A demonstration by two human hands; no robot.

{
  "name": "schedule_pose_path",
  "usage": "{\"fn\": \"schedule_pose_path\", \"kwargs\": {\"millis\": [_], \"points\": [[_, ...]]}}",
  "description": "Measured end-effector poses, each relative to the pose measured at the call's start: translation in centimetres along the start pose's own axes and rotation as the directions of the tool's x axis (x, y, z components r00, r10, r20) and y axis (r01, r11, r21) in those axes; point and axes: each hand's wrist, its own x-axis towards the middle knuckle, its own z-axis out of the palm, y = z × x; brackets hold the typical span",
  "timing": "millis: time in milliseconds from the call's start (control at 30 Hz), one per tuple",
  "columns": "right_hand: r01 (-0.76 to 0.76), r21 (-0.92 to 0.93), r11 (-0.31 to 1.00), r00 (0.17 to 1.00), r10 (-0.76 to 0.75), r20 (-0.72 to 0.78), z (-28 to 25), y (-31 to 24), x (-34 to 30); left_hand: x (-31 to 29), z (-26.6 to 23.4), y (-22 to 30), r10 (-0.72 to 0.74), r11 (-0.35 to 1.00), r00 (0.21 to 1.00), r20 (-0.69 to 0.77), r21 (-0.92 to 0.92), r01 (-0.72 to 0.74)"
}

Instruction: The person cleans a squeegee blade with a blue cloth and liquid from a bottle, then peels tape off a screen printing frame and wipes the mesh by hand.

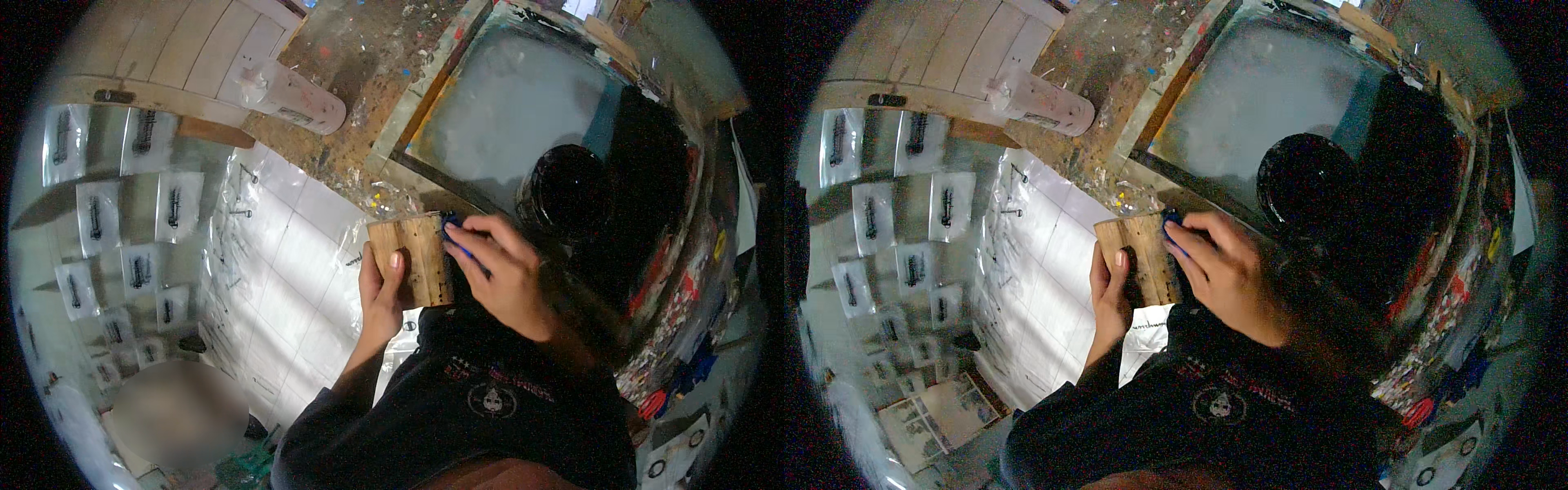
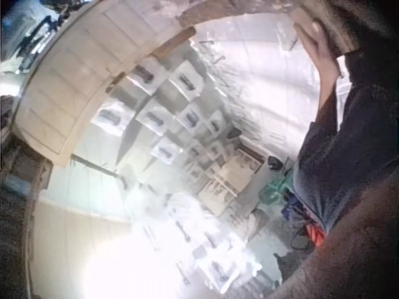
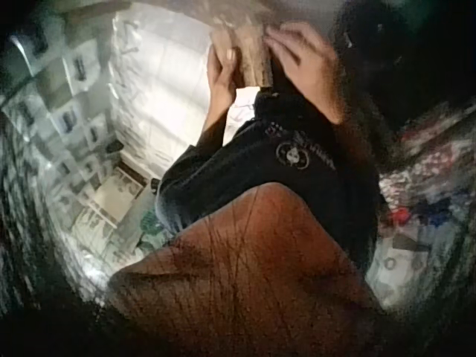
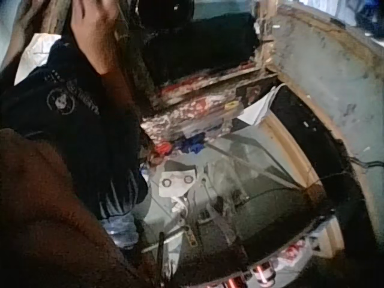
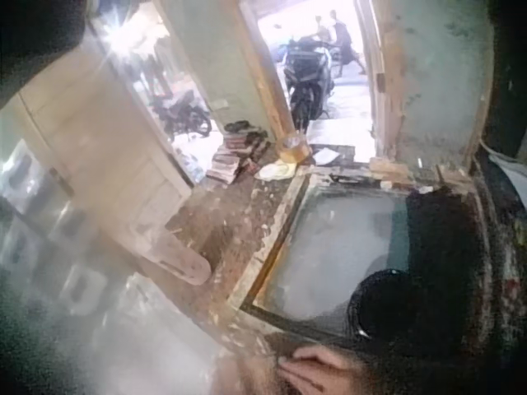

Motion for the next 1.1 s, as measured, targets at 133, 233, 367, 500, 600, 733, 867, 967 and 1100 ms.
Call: {"fn": "schedule_pose_path", "kwargs": {"millis": [133,233,367,500,600,733,867,967,1100], "points": [[-0.072,0.034,0.997,0.985,0.066,0.160,-0.3,-0.4,-3.7,0.3,-0.4,-1.1,0.004,0.999,1.000,-0.018,-0.032,-0.005],[-0.040,0.004,0.999,0.994,0.040,0.097,-0.4,0.1,-3.4,0.0,0.1,-1.2,-0.011,0.999,0.999,-0.038,-0.031,0.010],[-0.017,-0.032,0.999,1.000,0.016,-0.003,-0.4,-0.3,-0.8,-0.8,0.5,-0.8,0.027,1.000,0.997,-0.067,0.003,-0.026],[-0.040,0.008,0.999,0.998,0.039,0.052,0.5,-0.3,-3.9,0.1,-0.6,-0.9,0.052,0.999,0.997,-0.057,0.003,-0.052],[-0.013,-0.009,1.000,1.000,0.013,0.024,0.6,0.2,-4.2,0.3,-0.5,-1.3,0.002,1.000,0.999,-0.047,0.001,-0.002],[-0.055,0.031,0.998,0.998,0.056,-0.032,0.3,0.4,0.0,-0.3,-0.8,-1.4,-0.034,0.999,0.999,-0.014,-0.014,0.033],[-0.024,0.025,0.999,0.995,0.022,0.098,0.9,-0.3,-3.8,0.7,-1.5,-1.4,0.000,0.997,0.999,-0.035,-0.072,-0.003],[-0.020,0.017,1.000,1.000,0.020,0.021,1.1,0.6,-3.0,0.6,-1.7,-1.6,-0.060,0.997,0.998,0.016,-0.052,0.061],[-0.055,0.048,0.997,0.998,0.055,-0.010,0.2,-0.2,-0.2,-0.3,-0.9,-0.9,-0.025,0.996,0.998,0.052,-0.089,0.030]]}}
